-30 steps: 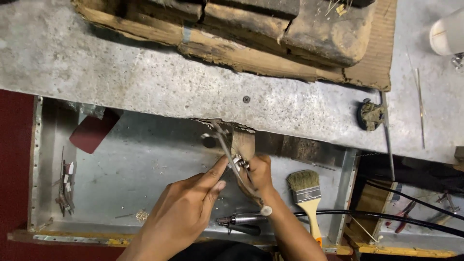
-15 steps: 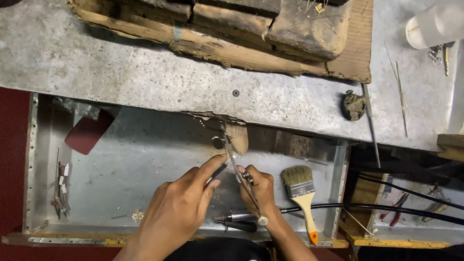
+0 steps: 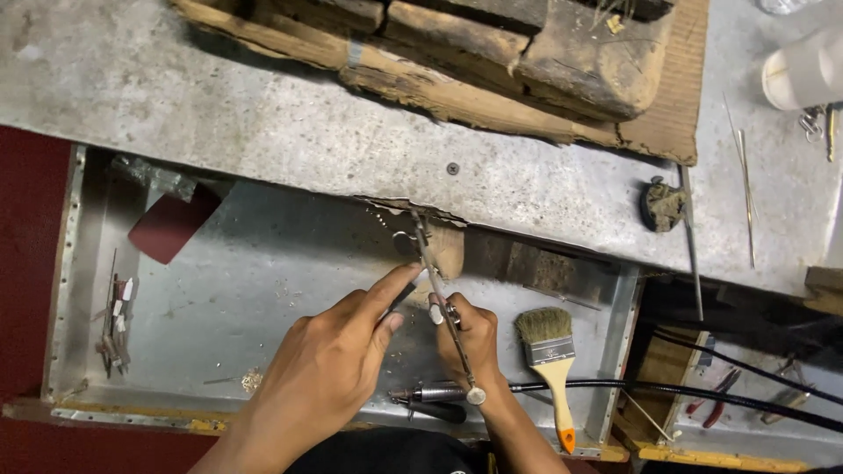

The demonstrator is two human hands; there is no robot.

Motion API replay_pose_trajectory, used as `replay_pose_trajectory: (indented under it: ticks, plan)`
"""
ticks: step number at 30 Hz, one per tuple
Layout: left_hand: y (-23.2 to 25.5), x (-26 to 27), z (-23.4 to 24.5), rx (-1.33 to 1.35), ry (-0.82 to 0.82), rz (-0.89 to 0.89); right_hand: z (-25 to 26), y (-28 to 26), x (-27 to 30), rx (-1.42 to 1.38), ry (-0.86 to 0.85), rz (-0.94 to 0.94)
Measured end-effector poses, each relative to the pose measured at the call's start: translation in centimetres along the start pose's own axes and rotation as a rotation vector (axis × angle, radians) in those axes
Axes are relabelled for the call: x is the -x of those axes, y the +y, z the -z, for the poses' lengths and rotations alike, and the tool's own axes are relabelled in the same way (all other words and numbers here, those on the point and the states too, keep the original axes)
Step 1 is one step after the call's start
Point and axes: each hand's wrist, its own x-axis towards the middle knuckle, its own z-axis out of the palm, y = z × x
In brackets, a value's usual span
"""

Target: Using a jeweler's saw to precisely cut a small piece of metal on a workbench.

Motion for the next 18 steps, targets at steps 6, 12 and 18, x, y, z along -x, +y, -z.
replay_pose_trajectory:
  ticks: [6,12,18]
  plan:
    - [-0.7,0.1,-0.2,-0.103,0.013,-0.029,-0.3,0.8,0.3,0.049,0.002,0.01]
    - [-0.7,0.2,-0.2,-0.094,0.065,-0.068,-0.7,2.8,0.7,0.083,0.03,0.131]
    - [-0.9,-0.1,-0.1,-0.036,0.006,-0.066,-0.5,1.2,0.5,0.066,0.016,0.045]
